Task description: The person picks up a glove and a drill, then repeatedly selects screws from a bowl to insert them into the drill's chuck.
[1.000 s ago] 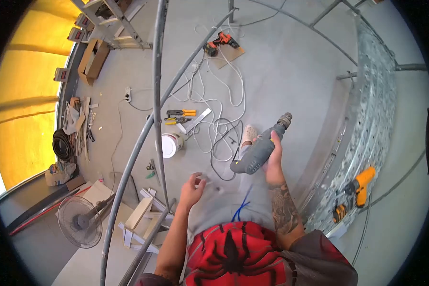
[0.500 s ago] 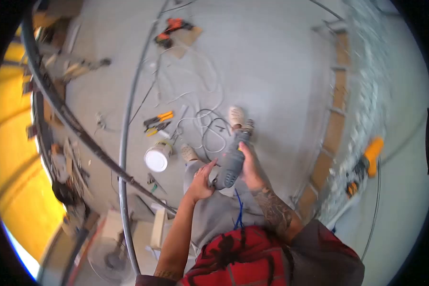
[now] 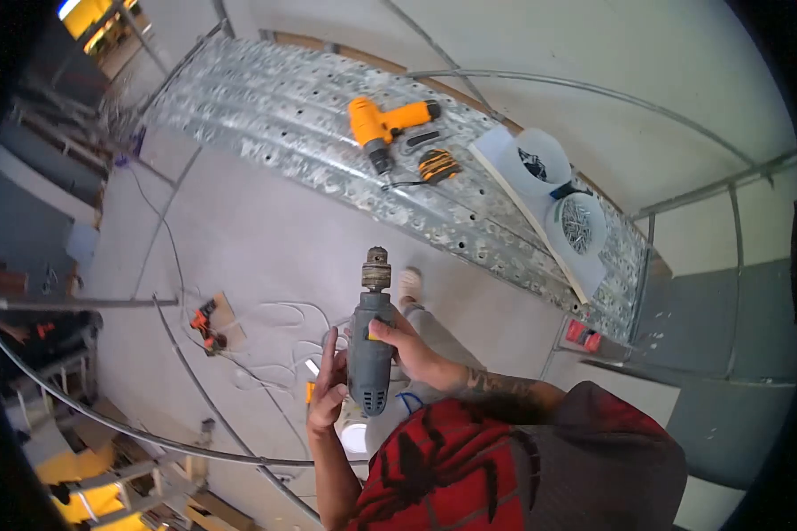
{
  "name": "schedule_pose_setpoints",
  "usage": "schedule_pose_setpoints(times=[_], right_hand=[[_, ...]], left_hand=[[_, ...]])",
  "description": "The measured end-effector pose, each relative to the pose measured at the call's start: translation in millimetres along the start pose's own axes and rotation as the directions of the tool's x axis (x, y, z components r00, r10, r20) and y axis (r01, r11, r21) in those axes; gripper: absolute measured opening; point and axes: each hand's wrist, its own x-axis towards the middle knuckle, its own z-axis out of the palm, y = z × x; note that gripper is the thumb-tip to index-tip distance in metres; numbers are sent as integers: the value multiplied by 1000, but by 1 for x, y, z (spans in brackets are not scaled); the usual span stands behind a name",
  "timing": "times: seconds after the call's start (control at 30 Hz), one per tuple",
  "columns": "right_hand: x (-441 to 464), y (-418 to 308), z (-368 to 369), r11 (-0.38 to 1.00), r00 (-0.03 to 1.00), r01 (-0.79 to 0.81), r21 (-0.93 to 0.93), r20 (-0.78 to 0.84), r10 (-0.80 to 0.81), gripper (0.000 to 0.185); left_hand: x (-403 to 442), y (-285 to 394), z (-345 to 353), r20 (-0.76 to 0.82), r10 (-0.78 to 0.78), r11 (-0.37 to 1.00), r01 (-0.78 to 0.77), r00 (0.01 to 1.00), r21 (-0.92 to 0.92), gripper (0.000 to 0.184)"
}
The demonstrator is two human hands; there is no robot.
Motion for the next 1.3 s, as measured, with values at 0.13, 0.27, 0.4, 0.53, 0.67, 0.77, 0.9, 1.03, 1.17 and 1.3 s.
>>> schedule_pose_setpoints(times=[0.13,0.27,0.4,0.53,0.67,0.77,0.9,1.03,1.17,1.3], right_hand=[[-2,-69,5,897,943,208,-390,322,-78,70],[-29,-192,-41,408,920,392,-824,362,-151,55],[-42,-261,-165,258,709,212,-943,-33,-704,23],[-44,-346,-261,142,546,-72,-987,-158,-823,21],[-18,-378,-295,162,575,-227,-960,-266,-774,26],[-7,-382,-302,132,633,-281,-950,-287,-719,32],[-18,-381,-302,267,610,-286,-920,-390,-690,30],[-36,-378,-311,309,631,-235,-921,-387,-673,20],[-16,-374,-312,103,653,-114,-988,-153,-742,17],[48,-369,-296,-98,881,160,-982,187,-434,21]], left_hand=[[33,10,15,-26,-25,974,30,999,223,104],[61,30,49,-228,-42,994,65,973,93,94],[155,76,77,-347,390,769,-94,853,632,80],[268,118,46,-302,456,554,-1,837,833,73],[355,137,20,-280,537,382,66,796,922,76],[398,148,-7,-283,574,274,145,769,951,79],[427,151,-14,-299,570,196,227,765,954,82],[450,149,-12,-289,587,-24,373,757,928,82],[465,144,-33,-352,524,15,406,776,914,81],[457,138,-44,-224,528,-84,312,819,946,79]])
